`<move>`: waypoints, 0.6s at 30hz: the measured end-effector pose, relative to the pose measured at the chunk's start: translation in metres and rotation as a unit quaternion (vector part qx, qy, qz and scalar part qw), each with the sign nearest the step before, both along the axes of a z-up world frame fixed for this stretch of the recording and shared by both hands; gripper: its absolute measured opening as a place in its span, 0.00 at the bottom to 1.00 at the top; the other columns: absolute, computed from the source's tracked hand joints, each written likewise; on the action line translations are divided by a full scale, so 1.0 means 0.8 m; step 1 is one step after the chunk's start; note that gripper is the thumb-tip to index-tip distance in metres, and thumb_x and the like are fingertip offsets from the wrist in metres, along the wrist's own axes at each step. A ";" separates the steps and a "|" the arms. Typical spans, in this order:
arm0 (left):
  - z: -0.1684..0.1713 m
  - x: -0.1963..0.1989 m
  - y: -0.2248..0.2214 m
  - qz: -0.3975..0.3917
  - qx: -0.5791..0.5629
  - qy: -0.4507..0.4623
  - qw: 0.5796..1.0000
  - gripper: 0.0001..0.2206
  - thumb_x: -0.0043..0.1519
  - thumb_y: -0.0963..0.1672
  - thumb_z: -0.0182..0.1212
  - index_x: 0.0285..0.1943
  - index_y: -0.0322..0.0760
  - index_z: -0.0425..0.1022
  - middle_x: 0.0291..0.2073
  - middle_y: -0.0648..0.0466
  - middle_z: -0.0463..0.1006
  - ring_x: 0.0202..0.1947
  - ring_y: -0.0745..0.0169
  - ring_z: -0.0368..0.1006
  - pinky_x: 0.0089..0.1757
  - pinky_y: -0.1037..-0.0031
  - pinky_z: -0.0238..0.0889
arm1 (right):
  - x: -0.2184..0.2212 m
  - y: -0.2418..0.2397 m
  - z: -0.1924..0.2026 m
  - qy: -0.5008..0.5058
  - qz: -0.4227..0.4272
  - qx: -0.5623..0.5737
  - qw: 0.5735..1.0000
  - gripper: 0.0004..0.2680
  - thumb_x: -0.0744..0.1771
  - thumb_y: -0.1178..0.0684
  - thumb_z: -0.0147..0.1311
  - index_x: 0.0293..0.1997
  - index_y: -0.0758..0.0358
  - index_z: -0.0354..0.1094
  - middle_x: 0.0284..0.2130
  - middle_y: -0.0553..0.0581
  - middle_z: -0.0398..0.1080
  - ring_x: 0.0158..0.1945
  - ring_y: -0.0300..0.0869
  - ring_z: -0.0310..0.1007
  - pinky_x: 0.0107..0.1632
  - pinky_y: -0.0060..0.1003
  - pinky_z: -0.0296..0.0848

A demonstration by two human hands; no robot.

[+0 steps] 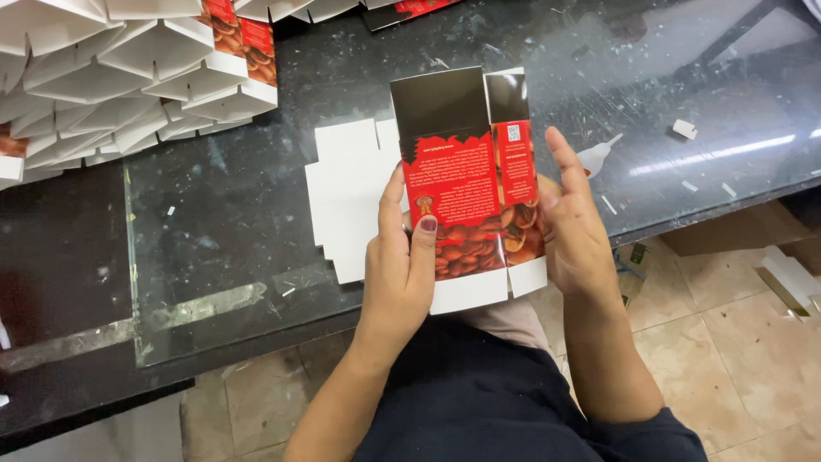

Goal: The person assembles small rectangular boxes by applying glue to printed inserts and folding the cardboard flaps to form the box shape. Completed boxes are stacked on the left side of the table.

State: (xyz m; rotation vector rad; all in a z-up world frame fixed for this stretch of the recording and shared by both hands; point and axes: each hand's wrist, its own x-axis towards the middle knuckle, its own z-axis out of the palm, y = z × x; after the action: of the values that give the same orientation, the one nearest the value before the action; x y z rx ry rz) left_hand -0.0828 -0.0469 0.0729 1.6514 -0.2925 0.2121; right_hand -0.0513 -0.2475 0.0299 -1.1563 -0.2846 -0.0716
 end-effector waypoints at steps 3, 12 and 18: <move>0.006 -0.002 -0.003 -0.004 0.005 0.005 1.000 0.27 0.72 0.46 0.38 0.77 0.23 0.45 0.56 0.27 0.77 0.56 0.30 0.76 0.55 0.45 0.68 | 0.003 0.007 0.010 -0.020 -0.014 -0.033 0.999 0.27 0.71 0.47 0.37 0.78 0.67 0.32 0.62 0.75 0.62 0.61 0.58 0.69 0.62 0.56 0.72; -0.004 0.002 -0.032 0.081 0.122 -0.070 0.987 0.38 0.69 0.57 0.42 0.80 0.27 0.41 0.62 0.21 0.69 0.56 0.20 0.73 0.51 0.42 0.68 | -0.031 0.042 0.037 -0.075 -0.137 -0.160 0.975 0.28 0.72 0.34 0.27 0.76 0.66 0.38 0.58 0.71 0.63 0.57 0.51 0.67 0.68 0.49 0.64; -0.013 0.007 -0.055 0.114 0.164 -0.133 0.971 0.37 0.71 0.56 0.37 0.80 0.26 0.36 0.62 0.24 0.64 0.56 0.20 0.70 0.51 0.38 0.66 | -0.037 0.064 0.043 -0.081 -0.223 -0.198 0.951 0.30 0.71 0.30 0.19 0.77 0.63 0.38 0.59 0.69 0.62 0.54 0.48 0.62 0.68 0.44 0.61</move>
State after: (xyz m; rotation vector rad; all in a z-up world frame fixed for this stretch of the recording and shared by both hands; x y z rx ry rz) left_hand -0.0775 -0.0908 0.0625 1.9876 -0.3543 0.5890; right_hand -0.0807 -0.1960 0.0645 -1.6035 -0.1793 -0.5296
